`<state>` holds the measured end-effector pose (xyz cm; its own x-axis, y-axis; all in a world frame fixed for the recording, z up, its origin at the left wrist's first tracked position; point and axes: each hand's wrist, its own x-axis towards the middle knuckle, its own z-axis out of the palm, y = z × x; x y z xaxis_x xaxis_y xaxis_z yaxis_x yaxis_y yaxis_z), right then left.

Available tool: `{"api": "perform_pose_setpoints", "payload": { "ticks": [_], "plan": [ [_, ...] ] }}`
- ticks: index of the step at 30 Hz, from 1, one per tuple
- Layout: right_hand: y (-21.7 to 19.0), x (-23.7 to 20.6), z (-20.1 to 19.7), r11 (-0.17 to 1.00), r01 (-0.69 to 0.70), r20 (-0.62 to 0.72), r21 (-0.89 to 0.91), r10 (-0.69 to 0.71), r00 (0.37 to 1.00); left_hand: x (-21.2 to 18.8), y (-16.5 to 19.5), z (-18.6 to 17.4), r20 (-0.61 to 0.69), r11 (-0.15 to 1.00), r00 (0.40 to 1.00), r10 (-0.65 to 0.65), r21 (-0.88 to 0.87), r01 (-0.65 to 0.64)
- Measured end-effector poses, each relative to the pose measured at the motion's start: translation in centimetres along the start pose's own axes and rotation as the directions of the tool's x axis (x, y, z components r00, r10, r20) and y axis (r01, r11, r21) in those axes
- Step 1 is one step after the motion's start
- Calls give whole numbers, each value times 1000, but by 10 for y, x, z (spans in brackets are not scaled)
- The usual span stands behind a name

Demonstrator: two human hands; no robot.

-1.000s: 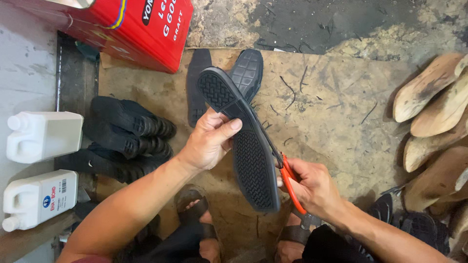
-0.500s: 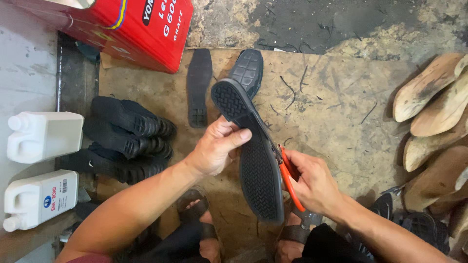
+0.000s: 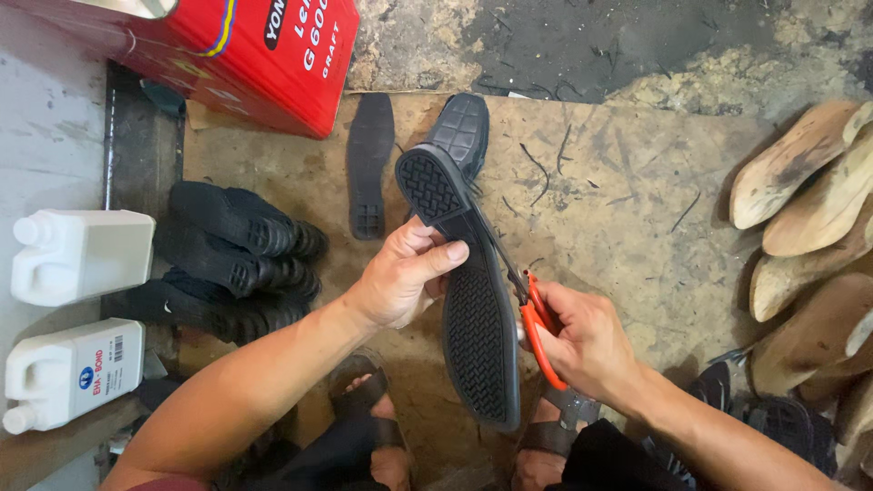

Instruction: The person sits at a workbench and trims the edges of black rubber shoe soles with red-handled scissors, rotating each sole to cut excess material around the perimeter, then sets the trimmed sole aside and picks up the next one.

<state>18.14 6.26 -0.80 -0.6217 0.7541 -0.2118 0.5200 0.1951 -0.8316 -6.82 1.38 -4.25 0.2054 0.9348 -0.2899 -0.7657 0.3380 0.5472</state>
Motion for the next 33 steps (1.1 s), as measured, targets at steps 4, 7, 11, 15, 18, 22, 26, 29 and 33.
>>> {"api": "perform_pose_setpoints", "payload": {
  "ticks": [4, 7, 11, 15, 18, 22, 26, 29, 33],
  "plan": [
    [-6, 3, -4, 999, -53, 22, 6, 53, 998, 3, 1, 0, 47, 999, 999, 11, 31, -13],
    [-8, 5, -3, 999, -45, -10, 5, 45, 999, 3, -7, -2, 47, 998, 998, -37, 43, 35],
    [-6, 6, -3, 999, -14, -37, -31, 13, 999, 1, -16, -7, 10, 991, 996, -90, 98, 89],
    [0, 4, -8, 1000, 0, -11, -15, -1, 1000, 2, -16, -10, 73, 989, 996, -46, 143, 35],
    [5, 4, -10, 1000, 9, -8, -23, -9, 1000, 4, -10, -7, 80, 988, 995, -63, 146, 51],
    [12, 8, -14, 975, -216, 98, -60, 221, 970, 6, 11, -9, 253, 999, 967, 19, 35, -29],
    [12, 10, -15, 959, -275, 98, 69, 268, 958, 13, 16, -9, 19, 993, 993, 116, -9, -116],
    [7, 12, -15, 977, -212, 37, -37, 213, 976, 9, 13, -6, 57, 993, 993, 102, 53, -105],
    [0, 15, -18, 974, 78, -67, -214, -94, 993, 2, 2, 2, 124, 994, 989, 85, 55, -92]
  ]
}}
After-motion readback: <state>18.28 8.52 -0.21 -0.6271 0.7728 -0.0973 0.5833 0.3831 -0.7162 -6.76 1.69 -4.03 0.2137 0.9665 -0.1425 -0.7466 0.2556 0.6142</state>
